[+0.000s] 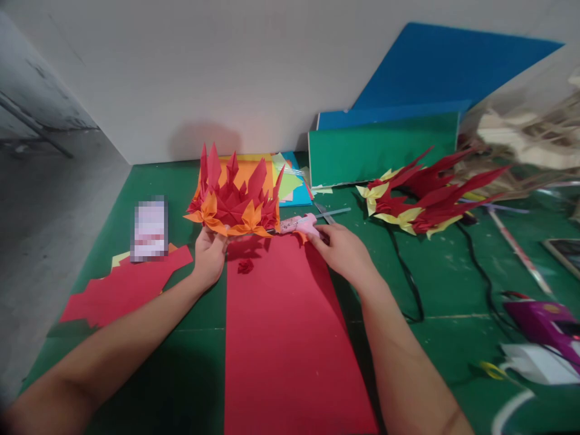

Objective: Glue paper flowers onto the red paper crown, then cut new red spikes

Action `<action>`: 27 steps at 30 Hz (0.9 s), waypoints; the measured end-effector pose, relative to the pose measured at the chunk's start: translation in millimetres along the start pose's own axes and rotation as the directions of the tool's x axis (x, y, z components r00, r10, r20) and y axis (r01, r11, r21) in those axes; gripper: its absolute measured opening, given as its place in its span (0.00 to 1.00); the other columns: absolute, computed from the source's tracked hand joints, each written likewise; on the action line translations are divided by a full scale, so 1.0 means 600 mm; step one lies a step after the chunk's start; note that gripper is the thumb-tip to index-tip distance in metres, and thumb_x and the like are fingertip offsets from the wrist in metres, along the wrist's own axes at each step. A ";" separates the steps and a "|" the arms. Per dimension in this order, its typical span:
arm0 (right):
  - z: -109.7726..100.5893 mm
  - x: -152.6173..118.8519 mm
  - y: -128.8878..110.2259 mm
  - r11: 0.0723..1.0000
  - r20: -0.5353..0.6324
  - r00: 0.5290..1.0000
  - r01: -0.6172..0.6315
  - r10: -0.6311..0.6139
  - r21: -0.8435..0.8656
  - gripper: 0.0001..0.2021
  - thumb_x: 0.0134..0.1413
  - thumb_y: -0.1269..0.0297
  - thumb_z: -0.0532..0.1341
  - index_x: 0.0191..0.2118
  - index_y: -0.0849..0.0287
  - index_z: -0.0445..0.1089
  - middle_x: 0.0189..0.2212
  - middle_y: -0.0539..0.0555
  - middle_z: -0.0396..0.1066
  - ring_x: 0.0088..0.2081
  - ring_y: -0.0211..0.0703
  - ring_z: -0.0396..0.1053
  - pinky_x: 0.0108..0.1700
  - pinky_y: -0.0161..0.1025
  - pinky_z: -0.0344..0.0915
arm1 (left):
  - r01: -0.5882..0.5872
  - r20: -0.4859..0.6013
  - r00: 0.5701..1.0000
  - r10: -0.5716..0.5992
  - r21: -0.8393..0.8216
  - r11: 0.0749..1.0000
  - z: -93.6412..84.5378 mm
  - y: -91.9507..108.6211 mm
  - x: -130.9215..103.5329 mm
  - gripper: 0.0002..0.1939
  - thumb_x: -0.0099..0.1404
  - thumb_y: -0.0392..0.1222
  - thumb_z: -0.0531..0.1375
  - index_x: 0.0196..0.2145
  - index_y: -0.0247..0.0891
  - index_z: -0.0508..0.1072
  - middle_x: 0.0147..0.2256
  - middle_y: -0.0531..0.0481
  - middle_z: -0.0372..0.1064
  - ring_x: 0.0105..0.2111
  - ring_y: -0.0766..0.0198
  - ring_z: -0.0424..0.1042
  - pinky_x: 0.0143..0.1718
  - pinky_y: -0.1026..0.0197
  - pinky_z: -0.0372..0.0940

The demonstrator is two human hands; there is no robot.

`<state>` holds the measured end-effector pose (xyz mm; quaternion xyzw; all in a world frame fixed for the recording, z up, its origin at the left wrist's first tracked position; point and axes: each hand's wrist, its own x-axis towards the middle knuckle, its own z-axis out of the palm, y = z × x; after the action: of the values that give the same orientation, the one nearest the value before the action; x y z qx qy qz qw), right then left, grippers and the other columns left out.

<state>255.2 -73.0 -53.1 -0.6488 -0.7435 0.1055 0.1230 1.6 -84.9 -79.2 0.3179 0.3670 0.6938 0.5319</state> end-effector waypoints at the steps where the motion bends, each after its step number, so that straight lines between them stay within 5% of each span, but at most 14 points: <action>1: -0.003 -0.001 0.000 1.000 -0.013 1.000 0.007 -0.007 -0.011 0.21 0.58 0.50 0.51 0.41 0.61 0.74 0.36 0.61 0.75 0.39 0.52 0.72 0.33 0.42 0.64 | -0.002 -0.003 1.000 0.002 0.001 1.000 -0.001 0.000 0.000 0.23 0.45 0.57 0.70 0.29 0.39 0.69 0.27 0.55 0.73 0.24 0.69 0.73 0.31 0.64 0.70; 8: -0.052 -0.013 -0.009 0.975 -0.047 0.978 -0.200 0.205 0.100 0.20 0.59 0.50 0.50 0.42 0.59 0.71 0.32 0.59 0.74 0.31 0.49 0.69 0.30 0.40 0.59 | -0.026 -0.025 0.999 0.026 0.011 1.000 0.000 0.003 -0.001 0.23 0.45 0.58 0.70 0.28 0.39 0.68 0.21 0.59 0.67 0.18 0.72 0.67 0.26 0.66 0.66; 14: -0.075 -0.022 -0.032 0.922 -0.357 0.855 -0.383 0.376 0.055 0.24 0.57 0.43 0.47 0.39 0.58 0.70 0.30 0.62 0.72 0.34 0.54 0.68 0.34 0.44 0.57 | -0.059 -0.073 0.995 0.067 0.108 0.992 -0.001 0.007 -0.006 0.23 0.46 0.58 0.70 0.26 0.37 0.68 0.21 0.55 0.70 0.22 0.69 0.71 0.28 0.65 0.68; 20: -0.044 -0.028 -0.065 0.980 -0.601 0.775 -0.156 0.197 0.121 0.32 0.43 0.35 0.57 0.44 0.60 0.67 0.32 0.59 0.72 0.35 0.52 0.69 0.36 0.44 0.62 | -0.042 0.084 0.996 0.024 0.218 0.975 0.005 0.016 -0.016 0.23 0.47 0.61 0.68 0.26 0.37 0.73 0.20 0.52 0.72 0.22 0.65 0.73 0.28 0.63 0.69; 27: -0.031 -0.048 -0.102 0.998 -0.632 0.775 -0.040 -0.001 -0.051 0.20 0.51 0.41 0.57 0.32 0.56 0.64 0.23 0.51 0.63 0.26 0.44 0.62 0.28 0.39 0.57 | -0.030 0.211 0.977 -0.022 0.237 0.971 0.009 0.018 -0.022 0.21 0.52 0.61 0.65 0.28 0.38 0.76 0.22 0.48 0.75 0.24 0.62 0.75 0.31 0.60 0.72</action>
<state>207.6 -110.0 -17.2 -0.6578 -0.6554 -0.1397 0.3438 4.0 -98.8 -67.9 0.4526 0.3885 0.6077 0.5243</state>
